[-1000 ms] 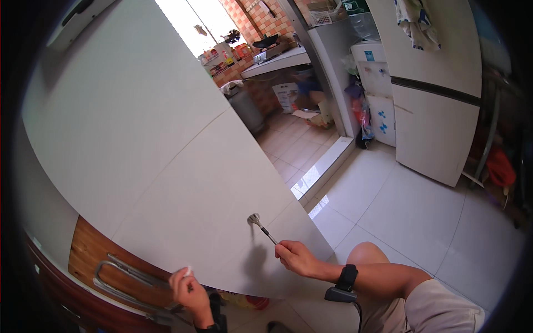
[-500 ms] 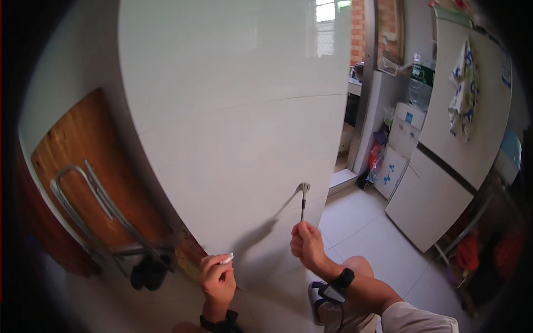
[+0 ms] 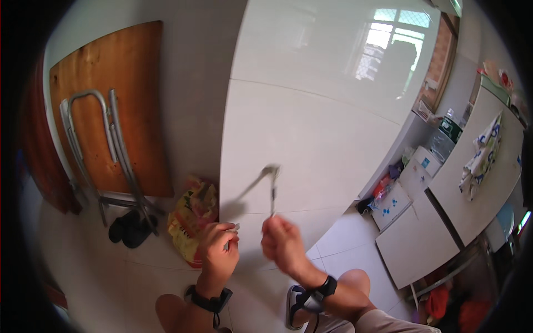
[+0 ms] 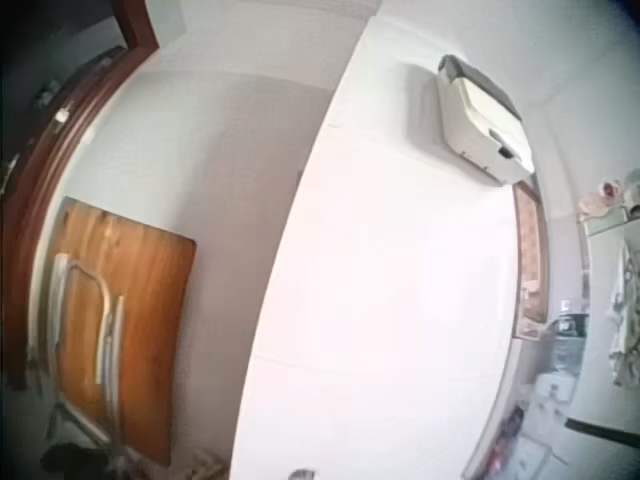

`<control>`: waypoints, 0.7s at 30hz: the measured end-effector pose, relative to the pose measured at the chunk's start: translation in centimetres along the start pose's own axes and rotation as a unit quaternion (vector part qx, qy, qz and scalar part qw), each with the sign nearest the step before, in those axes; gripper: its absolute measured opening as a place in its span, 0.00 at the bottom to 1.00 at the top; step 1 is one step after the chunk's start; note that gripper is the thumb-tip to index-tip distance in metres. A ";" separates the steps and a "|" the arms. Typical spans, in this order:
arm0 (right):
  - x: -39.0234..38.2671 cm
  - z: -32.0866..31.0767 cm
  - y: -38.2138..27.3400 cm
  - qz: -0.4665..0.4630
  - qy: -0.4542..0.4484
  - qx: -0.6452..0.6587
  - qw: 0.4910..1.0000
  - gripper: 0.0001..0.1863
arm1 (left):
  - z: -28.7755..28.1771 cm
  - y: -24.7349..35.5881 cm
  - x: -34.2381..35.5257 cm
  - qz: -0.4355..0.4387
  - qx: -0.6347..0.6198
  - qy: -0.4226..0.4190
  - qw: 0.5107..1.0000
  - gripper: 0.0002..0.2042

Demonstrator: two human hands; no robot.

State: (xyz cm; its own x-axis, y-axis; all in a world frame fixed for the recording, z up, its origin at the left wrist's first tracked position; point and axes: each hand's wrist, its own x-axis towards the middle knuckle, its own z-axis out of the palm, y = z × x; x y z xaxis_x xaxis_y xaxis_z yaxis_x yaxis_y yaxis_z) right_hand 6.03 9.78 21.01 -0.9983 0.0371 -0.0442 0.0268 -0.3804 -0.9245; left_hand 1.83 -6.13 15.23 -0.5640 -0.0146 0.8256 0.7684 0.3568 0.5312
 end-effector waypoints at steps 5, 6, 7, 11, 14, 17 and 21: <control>1.0 2.4 -0.2 -0.013 -0.041 -0.045 0.998 0.18 | 0.4 -0.7 0.2 -0.027 0.003 0.023 0.999 0.11; 1.4 3.6 -1.3 -0.039 -0.061 -0.048 0.996 0.18 | 0.2 -1.2 0.0 -0.039 0.002 0.024 0.999 0.11; 1.6 4.4 -2.6 -0.054 -0.072 -0.064 0.994 0.17 | 0.3 -1.4 -0.1 -0.048 -0.007 0.023 0.999 0.11; 1.1 4.3 -1.1 -0.015 -0.071 -0.067 0.995 0.17 | 0.3 -1.6 -0.2 -0.046 -0.002 0.021 0.999 0.10; 1.1 1.7 2.6 0.010 -0.061 -0.089 0.994 0.17 | 0.3 -1.5 0.2 -0.045 0.005 0.014 0.999 0.10; 1.8 0.9 0.7 -0.045 -0.036 -0.061 0.997 0.18 | 0.7 -1.8 0.2 -0.005 0.017 0.006 1.000 0.11; 1.4 0.2 -4.3 -0.118 -0.005 0.041 0.992 0.20 | 0.8 -1.6 -0.2 -0.029 -0.009 0.004 1.000 0.11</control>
State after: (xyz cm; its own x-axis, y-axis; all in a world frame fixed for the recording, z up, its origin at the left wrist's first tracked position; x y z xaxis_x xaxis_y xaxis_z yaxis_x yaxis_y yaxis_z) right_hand 4.52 11.29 25.02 -0.9766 0.1260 0.1744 -0.2124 -0.4354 -0.8748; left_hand 0.49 -5.89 14.09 -0.6057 -0.0427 0.7946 0.7394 0.3386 0.5818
